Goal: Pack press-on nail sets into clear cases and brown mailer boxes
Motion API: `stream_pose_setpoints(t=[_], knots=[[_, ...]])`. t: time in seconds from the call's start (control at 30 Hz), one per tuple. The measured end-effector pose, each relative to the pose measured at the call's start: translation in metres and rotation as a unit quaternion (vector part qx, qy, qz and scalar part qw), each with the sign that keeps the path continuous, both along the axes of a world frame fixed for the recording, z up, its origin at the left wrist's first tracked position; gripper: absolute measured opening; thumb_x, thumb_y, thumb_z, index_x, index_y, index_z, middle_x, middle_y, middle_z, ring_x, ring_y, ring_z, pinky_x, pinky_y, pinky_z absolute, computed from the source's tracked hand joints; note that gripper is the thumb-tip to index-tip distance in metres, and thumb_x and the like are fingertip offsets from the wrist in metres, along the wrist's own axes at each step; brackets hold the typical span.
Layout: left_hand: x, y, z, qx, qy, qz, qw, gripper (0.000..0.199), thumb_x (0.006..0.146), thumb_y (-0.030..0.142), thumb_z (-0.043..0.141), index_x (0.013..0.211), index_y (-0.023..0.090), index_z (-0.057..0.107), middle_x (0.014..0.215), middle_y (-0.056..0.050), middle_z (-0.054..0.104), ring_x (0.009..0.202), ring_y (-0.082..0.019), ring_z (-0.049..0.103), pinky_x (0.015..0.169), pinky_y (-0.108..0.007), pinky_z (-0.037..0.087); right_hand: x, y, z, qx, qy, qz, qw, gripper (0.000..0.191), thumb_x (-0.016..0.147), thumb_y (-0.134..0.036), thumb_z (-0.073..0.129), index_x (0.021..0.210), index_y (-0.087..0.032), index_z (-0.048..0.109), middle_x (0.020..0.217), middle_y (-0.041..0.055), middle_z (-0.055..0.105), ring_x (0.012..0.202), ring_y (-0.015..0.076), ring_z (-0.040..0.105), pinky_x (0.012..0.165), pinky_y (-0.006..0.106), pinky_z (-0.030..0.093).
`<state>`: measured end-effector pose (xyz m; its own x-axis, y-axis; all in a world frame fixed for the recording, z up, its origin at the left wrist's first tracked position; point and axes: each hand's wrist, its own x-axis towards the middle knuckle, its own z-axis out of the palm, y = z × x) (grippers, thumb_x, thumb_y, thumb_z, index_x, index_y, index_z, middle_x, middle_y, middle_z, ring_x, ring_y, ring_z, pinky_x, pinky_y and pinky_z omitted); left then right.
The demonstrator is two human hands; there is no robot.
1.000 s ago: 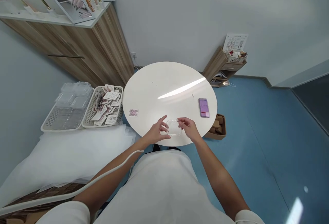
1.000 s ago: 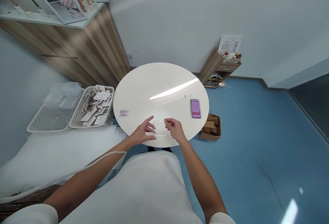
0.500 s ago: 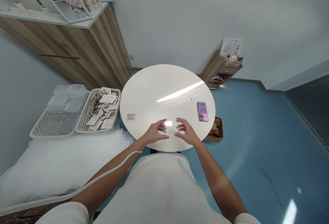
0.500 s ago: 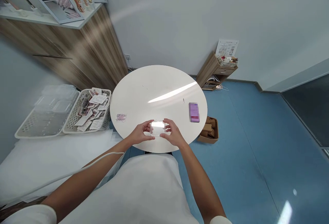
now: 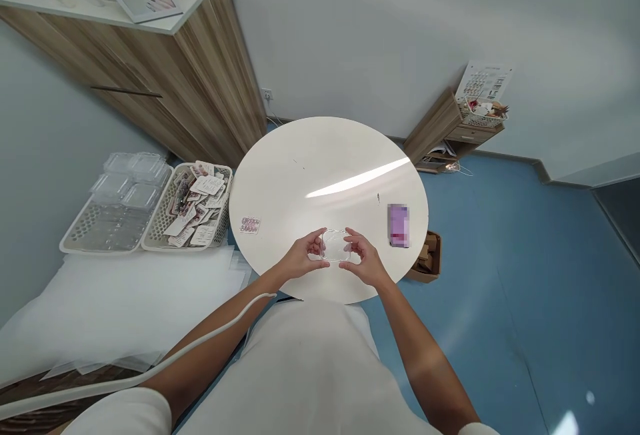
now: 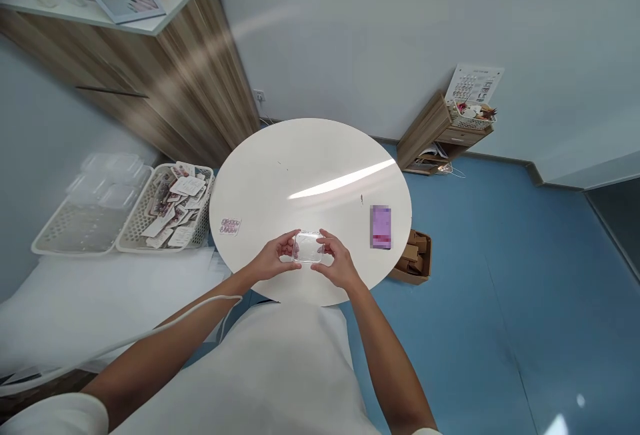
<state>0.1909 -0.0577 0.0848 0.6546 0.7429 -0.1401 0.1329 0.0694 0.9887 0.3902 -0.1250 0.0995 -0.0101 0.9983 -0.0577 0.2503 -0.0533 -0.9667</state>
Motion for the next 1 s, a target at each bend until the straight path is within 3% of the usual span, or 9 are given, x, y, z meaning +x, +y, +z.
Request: stream_pose_setpoints(t=[0.27,0.47,0.63,0.83,1.0], knots=[[0.008,-0.001,0.004,-0.017,-0.010,0.009,1.000,0.080,0.061,0.029,0.072,0.130,0.024,0.034,0.089,-0.002,0.053,0.081,-0.014,0.054,0.080,-0.036,0.046,0.013,0.008,0.000,0.028,-0.012,0.008,1.000,0.053,0.053,-0.029,0.075,0.103,-0.023,0.057,0.127,0.0126,0.046,0.095,0.0223,0.055,0.076,0.037,0.048],[0.015,0.000,0.003,-0.025,-0.010,0.021,0.999,0.079,0.057,0.030,0.075,0.127,0.024,0.039,0.085,-0.001,0.053,0.074,-0.012,0.053,0.075,-0.034,0.047,0.018,0.007,0.000,0.021,0.009,-0.007,1.000,0.052,0.052,-0.030,0.076,0.100,-0.023,0.058,0.123,0.0118,0.048,0.082,0.0173,0.057,0.073,0.035,0.048],[0.017,-0.003,0.001,-0.096,-0.033,0.004,0.995,0.084,0.058,0.029,0.074,0.131,0.024,0.033,0.092,-0.003,0.051,0.074,-0.011,0.053,0.069,-0.031,0.048,0.018,0.007,0.005,-0.019,0.044,-0.016,0.999,0.048,0.054,-0.036,0.075,0.097,-0.023,0.057,0.115,0.0082,0.051,0.077,0.0143,0.057,0.071,0.033,0.049],[0.012,-0.012,-0.006,-0.110,-0.016,-0.022,0.994,0.084,0.058,0.023,0.073,0.131,0.026,0.032,0.089,-0.001,0.049,0.067,-0.008,0.053,0.066,-0.028,0.047,0.008,0.010,0.006,-0.121,0.112,-0.117,0.979,0.037,0.074,-0.054,0.050,0.089,-0.020,0.054,0.089,0.0020,0.056,0.067,0.0125,0.061,0.066,0.030,0.049],[0.009,-0.022,-0.007,-0.099,-0.023,-0.027,0.994,0.082,0.061,0.023,0.072,0.132,0.028,0.030,0.089,0.000,0.048,0.068,-0.008,0.053,0.073,-0.032,0.048,-0.002,0.006,0.002,-0.132,0.122,-0.162,0.970,0.038,0.072,-0.053,0.053,0.093,-0.022,0.055,0.092,0.0020,0.055,0.065,0.0127,0.062,0.065,0.032,0.052]])
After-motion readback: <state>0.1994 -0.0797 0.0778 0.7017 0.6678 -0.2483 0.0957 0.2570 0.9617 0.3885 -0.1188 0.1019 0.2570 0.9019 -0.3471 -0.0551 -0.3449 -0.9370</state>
